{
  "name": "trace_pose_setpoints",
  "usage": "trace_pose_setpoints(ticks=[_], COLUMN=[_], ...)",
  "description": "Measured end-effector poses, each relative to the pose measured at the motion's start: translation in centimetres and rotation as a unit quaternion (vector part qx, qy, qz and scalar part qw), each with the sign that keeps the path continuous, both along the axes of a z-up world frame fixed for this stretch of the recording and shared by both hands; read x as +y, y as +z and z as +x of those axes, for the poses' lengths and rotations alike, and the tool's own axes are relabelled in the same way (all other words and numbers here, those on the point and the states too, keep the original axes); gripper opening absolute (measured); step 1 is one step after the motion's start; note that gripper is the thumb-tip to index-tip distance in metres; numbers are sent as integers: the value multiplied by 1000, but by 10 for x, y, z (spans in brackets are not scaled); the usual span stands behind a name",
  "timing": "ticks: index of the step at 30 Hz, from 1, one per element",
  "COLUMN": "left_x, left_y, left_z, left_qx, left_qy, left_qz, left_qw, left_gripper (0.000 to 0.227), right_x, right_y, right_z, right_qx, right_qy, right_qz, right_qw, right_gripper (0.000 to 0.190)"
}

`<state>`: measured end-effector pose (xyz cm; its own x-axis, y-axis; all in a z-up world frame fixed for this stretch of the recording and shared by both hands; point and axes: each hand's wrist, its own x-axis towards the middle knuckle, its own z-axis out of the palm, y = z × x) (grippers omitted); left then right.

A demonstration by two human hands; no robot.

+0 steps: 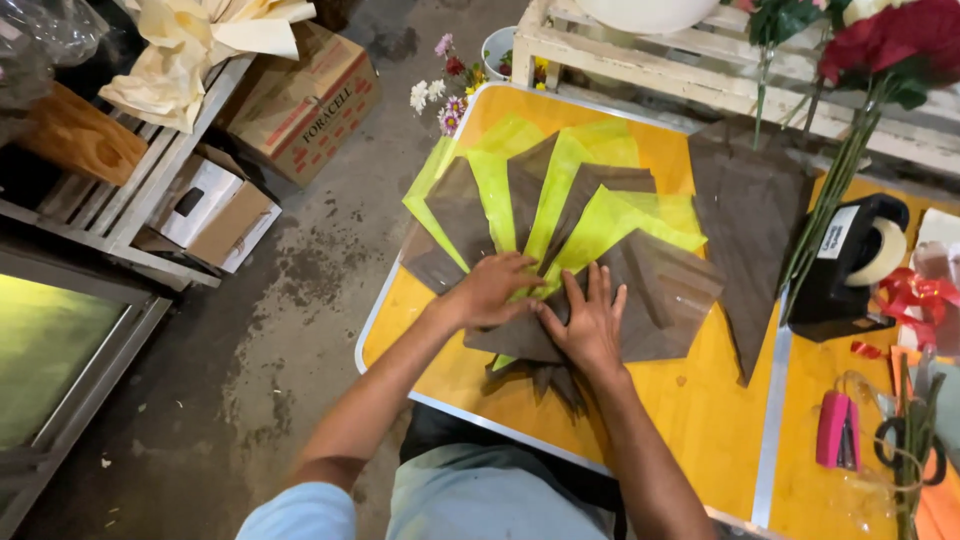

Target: The person folds multiple sheets of brown and lime-green paper on a yellow table. They arrange the sheets in an alternating pattern, folding them in half and stacking them to create a layered arrangement.

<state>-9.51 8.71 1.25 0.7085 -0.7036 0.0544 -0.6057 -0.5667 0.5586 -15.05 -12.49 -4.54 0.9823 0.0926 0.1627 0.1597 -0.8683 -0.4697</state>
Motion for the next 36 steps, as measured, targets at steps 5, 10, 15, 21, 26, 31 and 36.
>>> trace_pose_setpoints(ticks=[5, 10, 15, 21, 26, 31, 36], left_x=[2, 2, -7, -15, -14, -12, -12], left_y=[-36, -39, -23, -51, -49, -45, -39], left_z=[-36, -61, -91, -94, -95, -93, -91], left_qx=[-18, -41, -57, -128, -151, -113, -69], left_qy=[15, 65, 111, 141, 148, 143, 129], left_qz=[112, 89, 96, 76, 51, 50, 87], left_qw=[993, 993, 988, 979, 976, 982, 985], left_gripper=[60, 67, 64, 63, 69, 71, 73], right_x=[-4, -7, -11, -22, -35, -66, -117], right_y=[-18, -18, -9, -2, 9, 7, -22], right_z=[2, 6, 14, 21, 47, 109, 204], right_qx=[-10, -3, 9, 18, -4, -98, -121], right_qy=[12, 29, 112, 144, 121, 38, 30], right_qz=[-37, -34, -47, -40, 38, 102, 28], right_qw=[999, 999, 992, 989, 992, 989, 992], right_gripper=[74, 76, 77, 71, 50, 27, 22])
